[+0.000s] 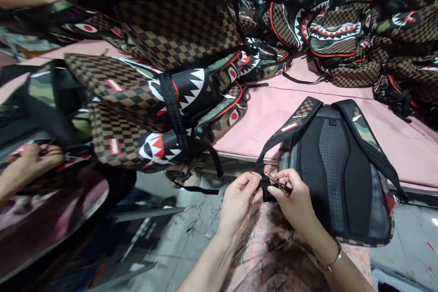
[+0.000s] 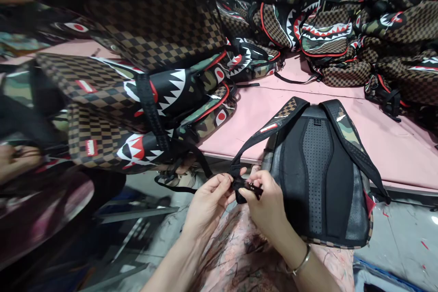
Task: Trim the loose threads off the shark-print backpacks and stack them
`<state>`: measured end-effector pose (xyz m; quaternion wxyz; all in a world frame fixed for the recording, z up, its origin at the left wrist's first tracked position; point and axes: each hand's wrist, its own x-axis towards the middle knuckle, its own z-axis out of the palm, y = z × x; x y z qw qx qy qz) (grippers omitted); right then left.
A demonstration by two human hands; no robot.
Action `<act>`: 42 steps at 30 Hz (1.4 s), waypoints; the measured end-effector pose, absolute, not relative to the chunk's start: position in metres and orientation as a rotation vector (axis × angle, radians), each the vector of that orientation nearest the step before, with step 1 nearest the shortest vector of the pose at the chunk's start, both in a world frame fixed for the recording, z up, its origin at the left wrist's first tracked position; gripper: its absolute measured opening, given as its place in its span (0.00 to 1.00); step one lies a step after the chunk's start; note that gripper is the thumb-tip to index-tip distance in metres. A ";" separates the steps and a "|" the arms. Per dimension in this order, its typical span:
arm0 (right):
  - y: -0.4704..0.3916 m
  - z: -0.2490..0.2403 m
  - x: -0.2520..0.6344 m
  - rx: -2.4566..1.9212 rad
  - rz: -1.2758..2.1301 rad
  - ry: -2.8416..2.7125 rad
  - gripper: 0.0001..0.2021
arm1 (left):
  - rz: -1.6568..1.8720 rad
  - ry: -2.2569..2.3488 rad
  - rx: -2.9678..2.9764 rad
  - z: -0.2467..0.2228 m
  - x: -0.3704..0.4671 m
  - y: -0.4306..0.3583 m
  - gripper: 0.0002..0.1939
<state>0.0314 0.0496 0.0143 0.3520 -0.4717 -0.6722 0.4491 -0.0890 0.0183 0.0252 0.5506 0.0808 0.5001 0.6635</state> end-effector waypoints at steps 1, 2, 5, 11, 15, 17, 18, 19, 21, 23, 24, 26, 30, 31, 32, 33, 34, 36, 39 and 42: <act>0.049 0.020 0.038 -1.209 1.134 -1.806 0.07 | 1.559 1.169 0.177 0.026 -0.089 0.018 0.17; 0.049 0.025 0.044 -1.196 1.075 -1.879 0.08 | 1.547 1.155 0.160 0.027 -0.089 0.018 0.17; 0.044 0.034 0.058 -1.159 0.739 -2.092 0.09 | 1.521 1.121 0.111 0.026 -0.090 0.018 0.17; 0.038 0.029 0.059 -1.110 0.248 -2.242 0.09 | 1.511 1.052 0.101 0.024 -0.090 0.016 0.16; 0.038 0.030 0.053 -1.137 0.110 -2.276 0.09 | 1.523 1.056 0.105 0.026 -0.088 0.015 0.15; 0.038 0.033 0.050 -1.147 0.073 -2.323 0.09 | 1.529 1.057 0.101 0.027 -0.087 0.014 0.15; 0.039 0.034 0.049 -1.149 0.068 -2.350 0.08 | 1.533 1.056 0.099 0.027 -0.086 0.014 0.15; 0.040 0.036 0.049 -1.152 0.071 -2.375 0.09 | 1.539 1.054 0.097 0.027 -0.086 0.014 0.15; 0.044 0.039 0.049 -1.160 0.123 -2.403 0.09 | 1.549 1.049 0.099 0.026 -0.086 0.014 0.14; 0.049 0.038 0.049 -1.169 0.270 -2.346 0.08 | 1.554 1.043 0.102 0.024 -0.089 0.016 0.13; 0.053 0.036 0.050 -1.182 0.387 -2.266 0.08 | 1.551 1.042 0.099 0.022 -0.091 0.018 0.13; 0.059 0.025 0.048 -1.202 0.730 -2.031 0.06 | 1.539 1.040 0.082 0.020 -0.096 0.021 0.12; 0.064 -0.010 0.033 -1.133 1.381 -1.623 0.11 | 1.526 1.047 0.126 0.017 -0.104 0.021 0.13; 0.063 -0.018 0.028 -1.117 1.437 -1.589 0.12 | 1.526 1.069 0.172 0.016 -0.106 0.020 0.14; 0.061 -0.024 0.023 -1.118 1.443 -1.581 0.12 | 1.521 1.099 0.229 0.015 -0.108 0.018 0.16; 0.059 -0.029 0.019 -1.135 1.412 -1.601 0.11 | 1.506 1.138 0.297 0.013 -0.111 0.016 0.17; 0.057 -0.032 0.016 -1.165 1.351 -1.644 0.09 | 1.480 1.191 0.376 0.012 -0.114 0.014 0.18; 0.052 -0.036 0.012 -1.238 1.160 -1.772 0.06 | 1.389 1.342 0.572 0.009 -0.121 0.010 0.17; 0.045 -0.040 0.012 -1.280 0.860 -1.927 0.06 | 1.251 1.671 0.928 0.005 -0.134 0.008 0.13; 0.038 -0.046 0.014 -1.244 0.686 -1.975 0.07 | 1.166 1.901 1.244 0.004 -0.143 0.010 0.03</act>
